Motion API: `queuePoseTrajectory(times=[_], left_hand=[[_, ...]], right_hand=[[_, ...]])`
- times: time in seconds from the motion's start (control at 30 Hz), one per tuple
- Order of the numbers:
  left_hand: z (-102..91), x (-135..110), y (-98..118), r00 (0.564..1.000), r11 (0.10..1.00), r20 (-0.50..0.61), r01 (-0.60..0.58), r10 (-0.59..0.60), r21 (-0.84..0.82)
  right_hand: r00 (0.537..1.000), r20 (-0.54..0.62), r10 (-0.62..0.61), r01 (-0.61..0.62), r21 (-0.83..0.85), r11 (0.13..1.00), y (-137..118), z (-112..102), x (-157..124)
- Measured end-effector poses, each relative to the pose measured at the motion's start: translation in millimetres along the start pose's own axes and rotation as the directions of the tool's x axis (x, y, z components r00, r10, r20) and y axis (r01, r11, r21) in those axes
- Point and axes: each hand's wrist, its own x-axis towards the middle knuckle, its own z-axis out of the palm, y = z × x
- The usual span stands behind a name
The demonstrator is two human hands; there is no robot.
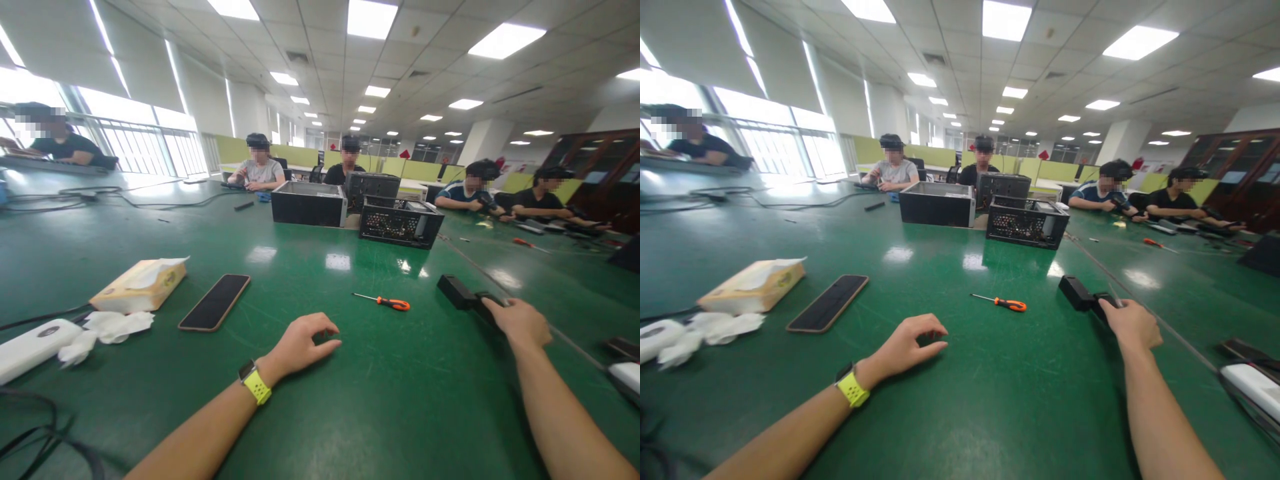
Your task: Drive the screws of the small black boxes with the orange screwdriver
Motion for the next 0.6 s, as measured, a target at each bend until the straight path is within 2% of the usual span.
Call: queuePoseTrajectory(times=[0.1, 0.23, 0.37, 0.47, 0.53, 0.6], left_hand=[[0.5, 0, -1, 1.000, 1.000, 0.000, 0.006, -0.006, 0.005], [-0.2, 0, 0, 1.000, 1.000, 0.001, 0.009, -0.009, 0.014], [-1.0, 0, 0, 1.000, 1.000, 0.002, 0.011, -0.011, 0.020], [-0.4, 0, -1, 1.000, 1.000, 0.001, 0.011, -0.011, 0.016], [0.3, 0, -1, 1.000, 1.000, -0.001, 0.009, -0.009, 0.011], [0.5, 0, -1, 1.000, 1.000, -0.006, 0.009, -0.009, 0.008]], right_hand=[[0.986, 0.075, 0.145, -0.141, -0.066, 0.988, 13, -7, 8], [0.964, 0.146, 0.222, -0.213, -0.077, 0.974, 19, -13, 12], [0.962, 0.012, 0.274, -0.274, -0.010, 0.962, 14, -25, 5], [0.975, -0.095, 0.202, -0.195, 0.084, 0.977, 1, -38, -6], [0.989, -0.115, 0.088, -0.068, 0.170, 0.983, -15, -42, -19], [0.994, -0.084, -0.070, 0.091, 0.279, 0.956, -37, -38, -41]])
